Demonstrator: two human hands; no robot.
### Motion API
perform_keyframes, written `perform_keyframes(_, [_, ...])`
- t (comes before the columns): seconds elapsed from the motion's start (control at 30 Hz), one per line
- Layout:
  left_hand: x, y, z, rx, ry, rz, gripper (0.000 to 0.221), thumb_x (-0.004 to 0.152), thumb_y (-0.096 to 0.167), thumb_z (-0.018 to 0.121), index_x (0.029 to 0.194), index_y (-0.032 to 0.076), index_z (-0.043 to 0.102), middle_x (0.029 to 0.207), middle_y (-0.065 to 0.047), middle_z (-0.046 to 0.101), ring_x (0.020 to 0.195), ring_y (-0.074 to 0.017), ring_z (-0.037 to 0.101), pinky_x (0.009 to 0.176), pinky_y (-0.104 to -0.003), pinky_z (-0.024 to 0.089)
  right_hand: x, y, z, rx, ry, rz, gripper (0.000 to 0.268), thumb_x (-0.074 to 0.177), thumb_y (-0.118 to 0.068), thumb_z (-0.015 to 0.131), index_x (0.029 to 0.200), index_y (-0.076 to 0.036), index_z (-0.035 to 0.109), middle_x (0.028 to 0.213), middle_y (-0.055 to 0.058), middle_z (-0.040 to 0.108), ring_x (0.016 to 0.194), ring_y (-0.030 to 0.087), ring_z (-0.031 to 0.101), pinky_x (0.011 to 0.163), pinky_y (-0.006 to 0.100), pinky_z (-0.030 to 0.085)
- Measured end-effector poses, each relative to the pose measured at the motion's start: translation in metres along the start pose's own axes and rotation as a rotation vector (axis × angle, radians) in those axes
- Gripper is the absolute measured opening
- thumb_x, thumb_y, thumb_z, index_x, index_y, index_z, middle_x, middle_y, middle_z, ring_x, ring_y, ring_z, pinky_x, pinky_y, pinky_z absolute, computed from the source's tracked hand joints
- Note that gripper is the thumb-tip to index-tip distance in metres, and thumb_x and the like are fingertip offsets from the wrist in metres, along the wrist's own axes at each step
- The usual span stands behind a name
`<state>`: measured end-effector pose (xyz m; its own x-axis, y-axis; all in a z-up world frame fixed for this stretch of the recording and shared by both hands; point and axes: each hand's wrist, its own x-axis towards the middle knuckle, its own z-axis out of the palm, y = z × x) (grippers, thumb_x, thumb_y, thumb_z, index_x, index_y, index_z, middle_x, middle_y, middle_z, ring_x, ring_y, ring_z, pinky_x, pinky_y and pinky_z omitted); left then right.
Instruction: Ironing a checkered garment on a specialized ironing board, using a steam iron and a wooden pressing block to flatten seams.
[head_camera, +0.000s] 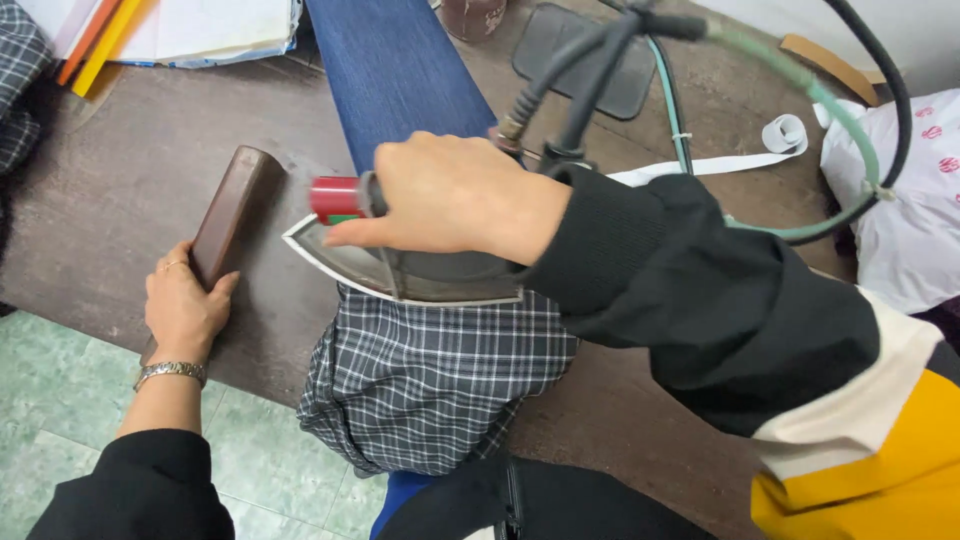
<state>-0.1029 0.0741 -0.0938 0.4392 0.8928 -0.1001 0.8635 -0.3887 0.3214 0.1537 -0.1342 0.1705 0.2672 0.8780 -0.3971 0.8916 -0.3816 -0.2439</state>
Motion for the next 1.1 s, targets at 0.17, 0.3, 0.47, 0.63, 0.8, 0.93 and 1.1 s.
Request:
perform_keyframes(0.17, [-0.012,0.006,-0.004,-0.008,0.027,-0.042,0.069,0.079,0.036,0.071,0.138,0.009,0.047,0.131,-0.013,0.053,0.115,-0.0384,0.047,0.081,-0.059,0.045,-0.037,0.030,-0.006,0.014,-0.082,0.138,0.069,0.083,-0.078,0.049,0.071,-0.010,0.044,0.071,0.007,0.055,0.059,0.028,0.052,0.058,0.042,0.040])
perform_keyframes(0.3, [-0.022,0.017,-0.021,-0.110,-0.012,-0.110,0.072,0.076,0.041,0.070,0.139,0.015,0.048,0.127,-0.014,0.055,0.119,-0.0327,0.047,0.090,-0.055,0.039,-0.068,0.069,0.004,0.063,-0.065,0.239,0.068,0.087,-0.069,0.057,0.058,-0.010,0.038,0.054,0.007,0.049,0.049,0.024,0.049,0.052,0.038,0.034])
perform_keyframes(0.47, [-0.015,0.020,-0.038,-0.362,0.210,0.372,0.070,0.080,0.026,0.077,0.137,-0.005,0.051,0.125,-0.025,0.055,0.115,-0.0367,0.051,0.097,-0.044,0.039,-0.108,0.139,0.041,0.312,0.028,0.295,0.070,0.086,-0.058,0.068,0.055,-0.013,0.024,0.046,0.000,0.023,0.040,0.015,0.019,0.044,0.034,0.017])
perform_keyframes(0.63, [-0.050,0.124,-0.119,-0.351,0.146,0.669,0.063,0.085,0.027,0.072,0.137,-0.002,0.051,0.112,-0.019,0.055,0.100,-0.0331,0.053,0.087,-0.042,0.040,-0.145,0.169,0.051,0.551,0.050,0.456,0.066,0.089,-0.046,0.067,0.050,-0.010,0.028,0.039,0.004,0.029,0.035,0.016,0.025,0.043,0.034,0.023])
perform_keyframes(0.8, [-0.079,0.225,-0.160,-0.113,-0.060,1.090,0.058,0.080,0.032,0.070,0.132,0.011,0.052,0.112,-0.013,0.064,0.097,-0.0351,0.059,0.080,-0.046,0.045,-0.158,0.190,0.055,0.651,0.028,0.693,0.065,0.090,-0.047,0.062,0.050,-0.001,0.041,0.040,0.013,0.042,0.031,0.023,0.039,0.042,0.033,0.034])
perform_keyframes(0.93, [-0.099,0.273,-0.140,0.051,-0.085,1.226,0.062,0.074,0.033,0.076,0.129,0.016,0.052,0.099,-0.007,0.064,0.088,-0.0272,0.058,0.073,-0.044,0.049,-0.138,0.220,0.063,0.611,0.037,0.748,0.063,0.090,-0.050,0.062,0.055,0.000,0.048,0.045,0.015,0.049,0.035,0.022,0.040,0.039,0.033,0.031])
perform_keyframes(1.1, [-0.092,0.282,-0.091,0.240,-0.347,1.236,0.071,0.081,0.041,0.068,0.142,0.014,0.044,0.111,-0.008,0.063,0.102,-0.0276,0.058,0.078,-0.043,0.049,-0.074,0.304,0.083,0.704,0.223,0.602,0.055,0.094,-0.045,0.063,0.070,0.004,0.060,0.046,0.018,0.052,0.037,0.025,0.052,0.033,0.037,0.044])
